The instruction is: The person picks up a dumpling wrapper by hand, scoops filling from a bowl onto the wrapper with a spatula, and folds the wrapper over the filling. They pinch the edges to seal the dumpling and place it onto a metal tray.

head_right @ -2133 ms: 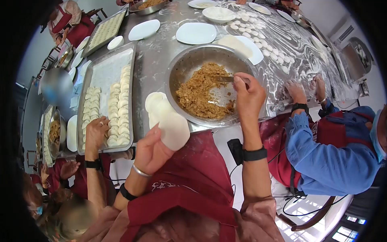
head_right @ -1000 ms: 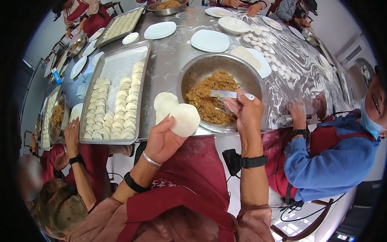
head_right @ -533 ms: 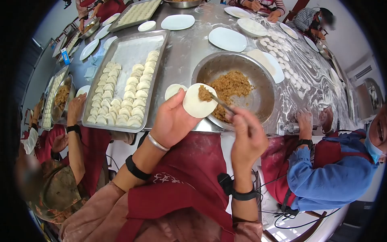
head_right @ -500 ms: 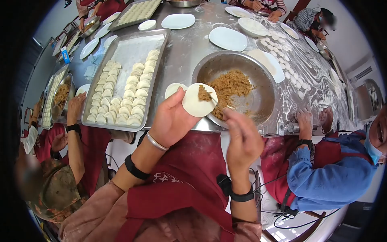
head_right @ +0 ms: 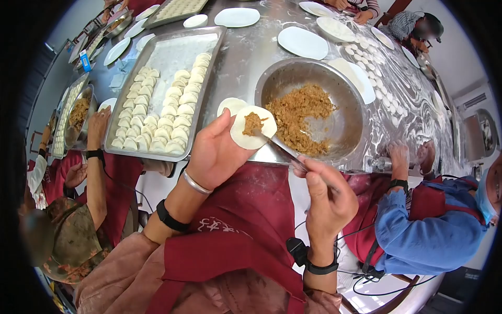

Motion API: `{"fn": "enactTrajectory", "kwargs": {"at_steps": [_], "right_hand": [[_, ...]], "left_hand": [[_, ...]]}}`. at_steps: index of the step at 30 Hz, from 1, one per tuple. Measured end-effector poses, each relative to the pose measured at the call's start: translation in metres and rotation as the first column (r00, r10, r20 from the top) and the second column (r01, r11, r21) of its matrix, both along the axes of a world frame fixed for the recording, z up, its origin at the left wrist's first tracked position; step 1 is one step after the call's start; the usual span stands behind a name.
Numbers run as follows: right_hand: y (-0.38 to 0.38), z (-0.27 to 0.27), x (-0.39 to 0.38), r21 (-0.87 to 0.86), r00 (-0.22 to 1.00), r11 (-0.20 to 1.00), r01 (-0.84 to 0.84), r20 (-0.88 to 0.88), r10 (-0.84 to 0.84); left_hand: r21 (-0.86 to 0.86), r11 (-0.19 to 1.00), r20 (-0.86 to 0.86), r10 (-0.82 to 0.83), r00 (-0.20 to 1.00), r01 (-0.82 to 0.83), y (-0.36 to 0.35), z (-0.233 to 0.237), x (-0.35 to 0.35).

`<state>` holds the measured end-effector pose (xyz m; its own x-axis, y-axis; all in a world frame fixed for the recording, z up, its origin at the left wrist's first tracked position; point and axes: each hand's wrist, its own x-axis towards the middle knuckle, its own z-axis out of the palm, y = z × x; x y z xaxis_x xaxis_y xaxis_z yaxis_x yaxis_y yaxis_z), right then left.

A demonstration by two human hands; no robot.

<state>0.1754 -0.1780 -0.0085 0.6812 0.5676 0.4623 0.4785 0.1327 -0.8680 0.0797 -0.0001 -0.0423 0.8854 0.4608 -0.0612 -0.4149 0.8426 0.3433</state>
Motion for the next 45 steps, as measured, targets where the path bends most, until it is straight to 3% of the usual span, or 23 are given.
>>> {"fn": "enactTrajectory", "kwargs": {"at_steps": [1,2,5,10,13,15,17,19,20,22,25,26,27,29,30,32,35,39,45], "right_hand": [[0.001,0.001,-0.003,0.076,0.941,0.997,0.011,-0.338,0.015],[0.006,-0.004,-0.001,0.111,0.915,0.994,0.023,-0.404,0.024],[0.014,-0.013,0.008,0.118,0.829,0.992,0.046,-0.558,0.028],[0.016,-0.021,0.019,0.104,0.802,0.992,0.076,-0.598,0.001],[0.006,-0.017,0.031,0.121,0.815,0.986,0.118,-0.578,-0.026],[0.005,-0.013,0.049,0.054,0.854,0.948,0.314,-0.453,-0.257],[0.007,-0.031,0.076,0.044,0.884,0.944,0.328,-0.366,-0.29],[0.016,-0.05,0.097,-0.069,0.922,0.931,0.358,-0.132,-0.364],[0.022,-0.058,0.104,-0.065,0.92,0.929,0.364,-0.132,-0.37],[0.031,-0.066,0.112,-0.203,0.939,0.917,0.344,0.058,-0.34],[0.043,-0.068,0.107,-0.216,0.941,0.918,0.332,0.149,-0.305],[0.044,-0.064,0.102,-0.269,0.951,0.914,0.304,0.036,-0.306],[0.044,-0.065,0.099,-0.268,0.952,0.915,0.302,0.035,-0.304],[0.042,-0.068,0.095,-0.185,0.932,0.94,0.287,-0.172,-0.318],[0.04,-0.066,0.093,-0.185,0.932,0.94,0.286,-0.172,-0.318],[0.034,-0.057,0.09,-0.091,0.87,0.957,0.275,-0.399,-0.289],[0.026,-0.052,0.089,-0.039,0.797,0.952,0.305,-0.537,-0.277],[0.016,-0.042,0.09,0.019,0.7,0.944,0.329,-0.676,-0.23],[0.007,-0.023,0.068,0.195,0.649,0.958,0.211,-0.76,0.012]], "left_hand": [[-0.002,1.0,-0.009,-0.016,1.0,0.016,-0.002,0.001,-0.001],[-0.003,0.999,-0.017,-0.032,0.999,0.032,-0.004,0.001,-0.003],[-0.002,0.998,-0.083,-0.066,0.994,0.066,-0.012,0.007,-0.008],[0.008,0.997,-0.094,-0.08,0.992,0.081,-0.016,0.0,-0.016],[0.016,0.998,-0.106,-0.051,0.993,0.053,-0.012,-0.004,-0.018],[0.024,0.999,-0.123,-0.031,0.992,0.034,-0.009,-0.006,-0.02],[0.027,1.0,-0.16,-0.009,0.987,0.014,-0.007,-0.01,-0.022],[0.018,0.999,-0.17,-0.025,0.985,0.028,-0.008,-0.013,-0.022],[0.013,0.999,-0.172,-0.033,0.984,0.035,-0.009,-0.014,-0.021],[0.011,0.999,-0.173,-0.04,0.984,0.043,-0.01,-0.013,-0.021],[0.014,0.999,-0.178,-0.042,0.983,0.046,-0.01,-0.012,-0.021],[0.014,0.999,-0.179,-0.032,0.983,0.035,-0.01,-0.012,-0.021],[0.013,1.0,-0.182,-0.022,0.983,0.025,-0.009,-0.012,-0.021],[0.013,1.0,-0.181,-0.024,0.983,0.026,-0.009,-0.012,-0.02],[0.013,1.0,-0.18,-0.025,0.983,0.028,-0.009,-0.013,-0.02],[0.01,1.0,-0.177,-0.026,0.984,0.028,-0.009,-0.013,-0.018],[0.011,0.999,-0.167,-0.031,0.985,0.033,-0.008,-0.011,-0.015],[0.003,0.999,-0.148,-0.035,0.988,0.036,-0.007,-0.011,-0.012],[0.007,1.0,-0.107,-0.018,0.994,0.018,-0.008,-0.008,-0.005]]}}
